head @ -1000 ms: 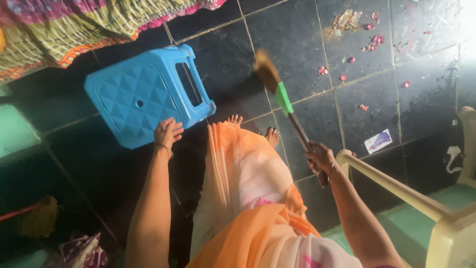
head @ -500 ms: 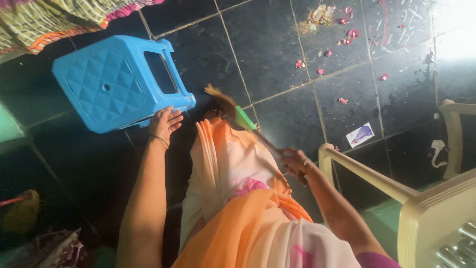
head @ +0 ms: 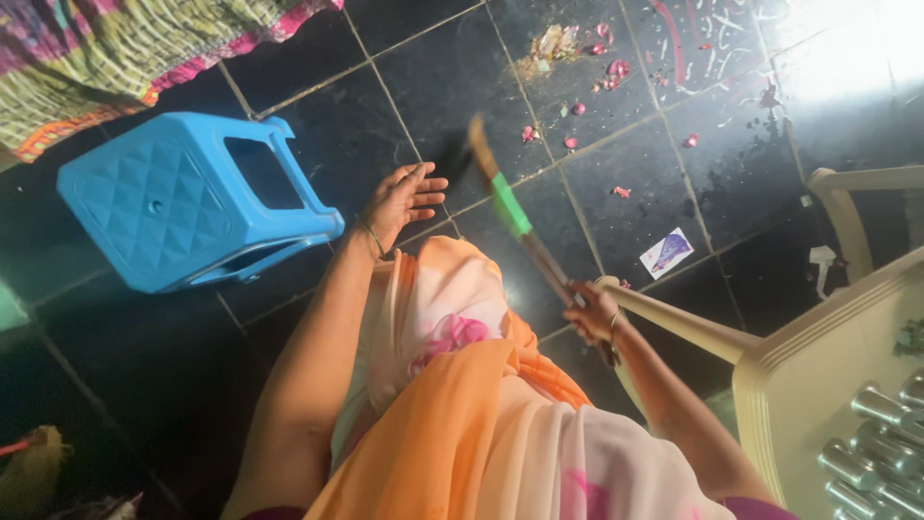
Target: The person sweeps a tiled floor using a broom, gathering debris such as flower petals, paper, and plastic wrappers into a pile. They move a blue plastic stool to access the area underneath and continue sweeping around furniture and a bed.
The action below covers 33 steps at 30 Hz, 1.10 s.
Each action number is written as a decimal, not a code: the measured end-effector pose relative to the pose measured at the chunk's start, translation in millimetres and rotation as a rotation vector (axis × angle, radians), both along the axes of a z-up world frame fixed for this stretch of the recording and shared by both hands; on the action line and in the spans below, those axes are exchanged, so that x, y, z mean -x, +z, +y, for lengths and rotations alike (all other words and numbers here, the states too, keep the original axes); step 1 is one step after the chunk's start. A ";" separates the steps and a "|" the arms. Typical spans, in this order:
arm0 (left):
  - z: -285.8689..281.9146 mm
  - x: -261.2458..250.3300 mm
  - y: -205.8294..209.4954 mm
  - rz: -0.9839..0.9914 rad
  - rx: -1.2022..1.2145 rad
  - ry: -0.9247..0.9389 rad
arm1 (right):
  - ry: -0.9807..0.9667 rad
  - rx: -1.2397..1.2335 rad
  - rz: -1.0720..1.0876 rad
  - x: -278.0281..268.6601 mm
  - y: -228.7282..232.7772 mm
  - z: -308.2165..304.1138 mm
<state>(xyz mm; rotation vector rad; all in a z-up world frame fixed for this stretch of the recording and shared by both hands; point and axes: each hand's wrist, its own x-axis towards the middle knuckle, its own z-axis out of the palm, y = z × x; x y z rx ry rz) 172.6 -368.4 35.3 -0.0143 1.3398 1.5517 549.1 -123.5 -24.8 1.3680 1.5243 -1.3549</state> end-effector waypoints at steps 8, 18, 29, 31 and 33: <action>23.3 16.3 16.4 -0.021 -0.004 -0.075 | 0.270 -0.004 -0.002 -24.8 -48.9 61.4; 30.4 82.0 -18.2 -0.104 0.008 -0.099 | -0.085 -0.267 0.145 108.1 -11.2 108.8; 35.2 230.4 -29.9 -0.086 0.081 -0.163 | 0.149 0.058 -0.120 201.6 -20.3 55.8; 40.8 252.3 -31.5 -0.069 0.078 -0.189 | 0.052 0.012 -0.099 212.3 -25.0 85.7; 47.8 267.9 -32.6 -0.070 0.089 -0.201 | 0.093 -0.074 -0.089 226.1 -26.0 119.0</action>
